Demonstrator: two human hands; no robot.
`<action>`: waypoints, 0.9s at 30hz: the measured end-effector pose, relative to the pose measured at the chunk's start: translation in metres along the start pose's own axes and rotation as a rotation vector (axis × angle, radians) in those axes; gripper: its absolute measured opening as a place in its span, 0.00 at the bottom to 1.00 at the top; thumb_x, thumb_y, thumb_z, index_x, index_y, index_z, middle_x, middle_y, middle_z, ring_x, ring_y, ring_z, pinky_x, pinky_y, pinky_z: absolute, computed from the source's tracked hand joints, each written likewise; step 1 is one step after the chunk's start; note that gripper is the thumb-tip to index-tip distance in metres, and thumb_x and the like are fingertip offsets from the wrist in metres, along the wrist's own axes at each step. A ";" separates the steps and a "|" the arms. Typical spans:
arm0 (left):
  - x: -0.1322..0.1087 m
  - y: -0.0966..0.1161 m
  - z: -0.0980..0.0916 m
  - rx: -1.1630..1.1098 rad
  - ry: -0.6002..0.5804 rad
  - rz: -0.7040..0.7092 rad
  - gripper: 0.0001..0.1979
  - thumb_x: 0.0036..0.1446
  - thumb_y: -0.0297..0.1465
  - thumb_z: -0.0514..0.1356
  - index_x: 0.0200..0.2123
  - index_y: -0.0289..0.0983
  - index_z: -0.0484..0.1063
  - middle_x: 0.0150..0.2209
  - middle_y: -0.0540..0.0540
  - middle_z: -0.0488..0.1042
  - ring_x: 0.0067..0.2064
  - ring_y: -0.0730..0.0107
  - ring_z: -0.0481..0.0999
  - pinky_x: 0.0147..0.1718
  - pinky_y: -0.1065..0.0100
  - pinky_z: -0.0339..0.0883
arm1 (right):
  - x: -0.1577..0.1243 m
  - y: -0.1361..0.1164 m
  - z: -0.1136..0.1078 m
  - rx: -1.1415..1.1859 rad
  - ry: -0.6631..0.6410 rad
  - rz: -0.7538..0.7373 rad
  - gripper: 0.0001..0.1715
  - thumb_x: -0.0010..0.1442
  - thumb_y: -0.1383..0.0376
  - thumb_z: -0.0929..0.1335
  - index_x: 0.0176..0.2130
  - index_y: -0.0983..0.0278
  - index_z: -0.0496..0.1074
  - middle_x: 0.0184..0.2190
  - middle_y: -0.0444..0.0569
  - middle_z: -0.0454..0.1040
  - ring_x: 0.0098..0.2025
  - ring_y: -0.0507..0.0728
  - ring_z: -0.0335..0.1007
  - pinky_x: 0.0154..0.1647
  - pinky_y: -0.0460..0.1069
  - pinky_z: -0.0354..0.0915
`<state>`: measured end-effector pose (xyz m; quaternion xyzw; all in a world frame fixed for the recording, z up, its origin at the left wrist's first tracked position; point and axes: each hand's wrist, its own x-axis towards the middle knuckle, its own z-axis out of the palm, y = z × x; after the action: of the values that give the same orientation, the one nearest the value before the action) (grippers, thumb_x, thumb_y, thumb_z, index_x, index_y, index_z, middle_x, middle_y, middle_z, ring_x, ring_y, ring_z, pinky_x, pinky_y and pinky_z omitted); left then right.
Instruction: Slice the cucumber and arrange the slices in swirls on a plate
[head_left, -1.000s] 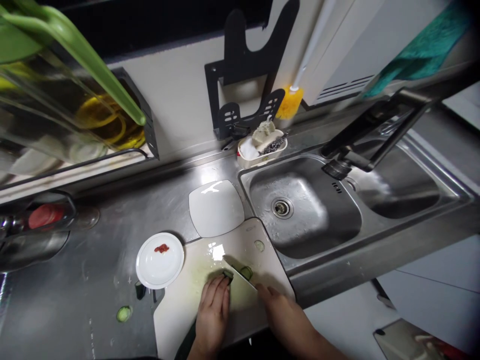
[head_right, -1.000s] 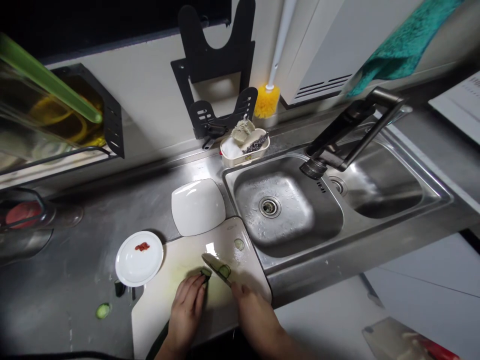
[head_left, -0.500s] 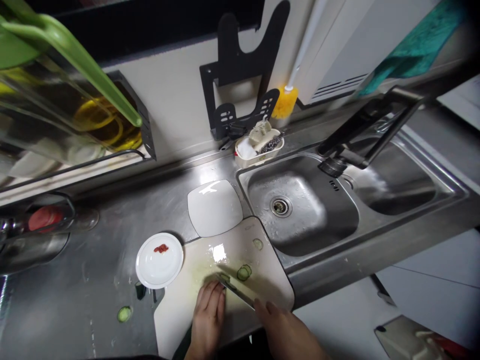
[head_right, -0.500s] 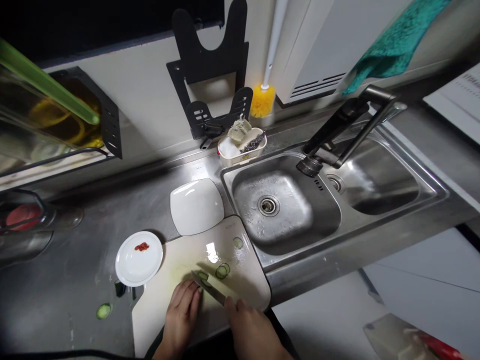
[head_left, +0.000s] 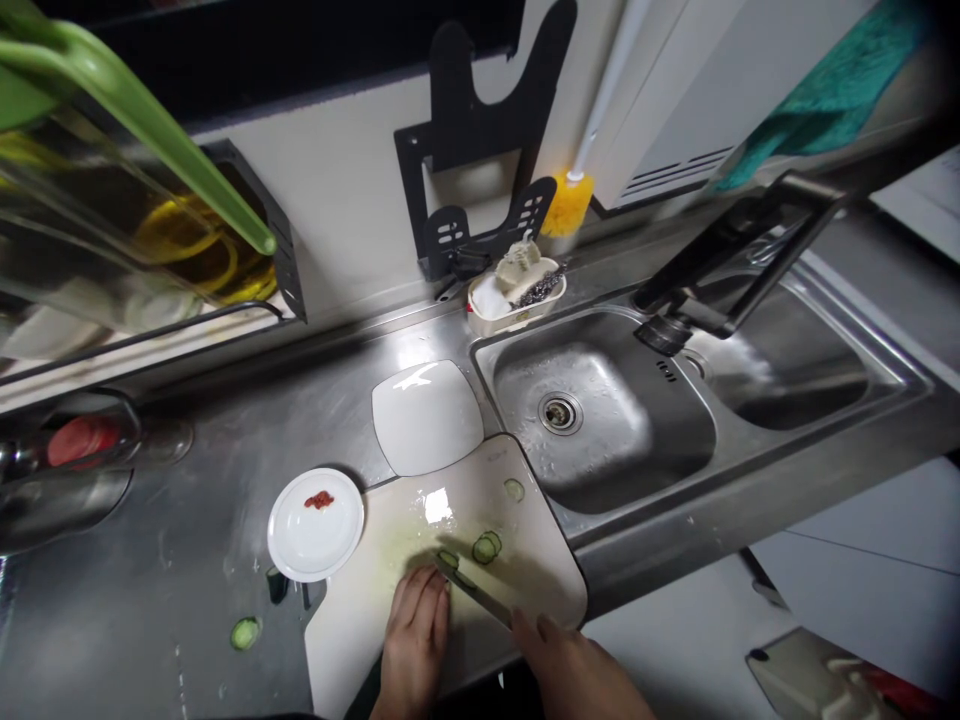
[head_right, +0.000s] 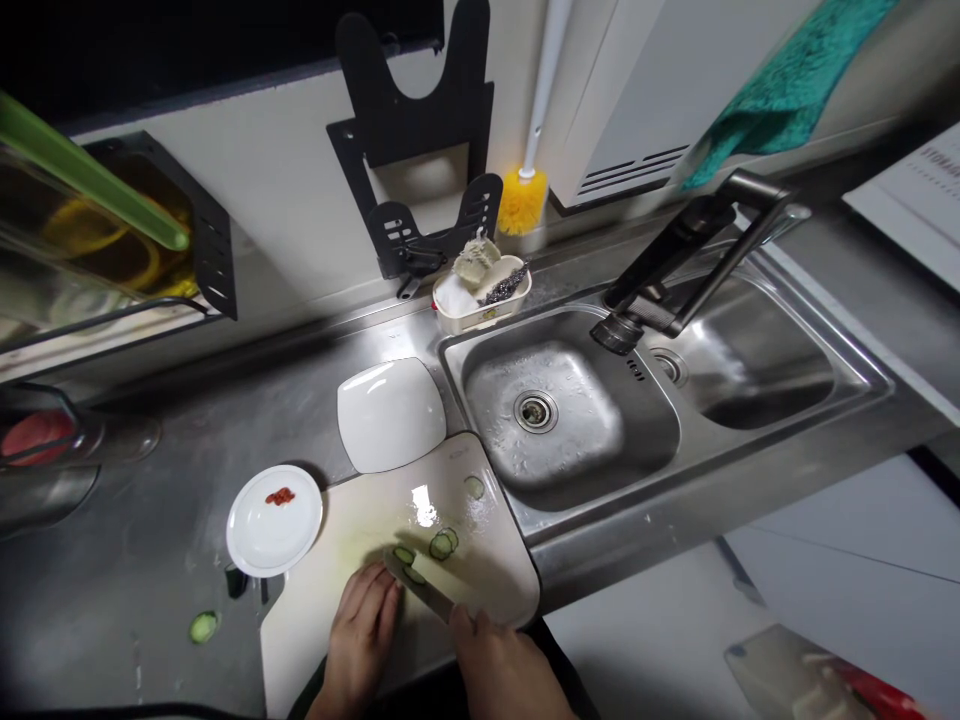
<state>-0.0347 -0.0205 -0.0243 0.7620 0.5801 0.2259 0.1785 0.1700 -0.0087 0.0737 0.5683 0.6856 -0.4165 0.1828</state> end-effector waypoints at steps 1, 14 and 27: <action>0.000 0.000 0.000 0.003 0.001 0.003 0.13 0.62 0.27 0.49 0.43 0.37 0.72 0.42 0.44 0.77 0.46 0.67 0.75 0.50 0.61 0.70 | 0.000 0.000 -0.001 -0.009 -0.018 0.005 0.34 0.49 0.81 0.56 0.50 0.62 0.69 0.38 0.51 0.77 0.33 0.56 0.75 0.27 0.46 0.60; -0.004 -0.004 0.005 0.026 0.023 0.030 0.14 0.63 0.27 0.48 0.45 0.37 0.71 0.42 0.44 0.77 0.46 0.66 0.76 0.50 0.60 0.69 | 0.001 0.001 0.001 0.015 0.038 -0.044 0.31 0.51 0.80 0.55 0.49 0.63 0.69 0.35 0.52 0.77 0.31 0.57 0.74 0.26 0.47 0.57; -0.005 -0.005 0.005 0.039 0.011 0.055 0.13 0.63 0.25 0.48 0.44 0.36 0.71 0.41 0.44 0.77 0.47 0.65 0.75 0.51 0.58 0.68 | 0.007 -0.009 -0.009 -0.044 -0.044 -0.023 0.31 0.51 0.82 0.54 0.48 0.64 0.70 0.36 0.51 0.77 0.32 0.56 0.73 0.27 0.47 0.57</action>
<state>-0.0366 -0.0237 -0.0317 0.7798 0.5642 0.2235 0.1540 0.1619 0.0020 0.0770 0.5468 0.6969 -0.4159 0.2057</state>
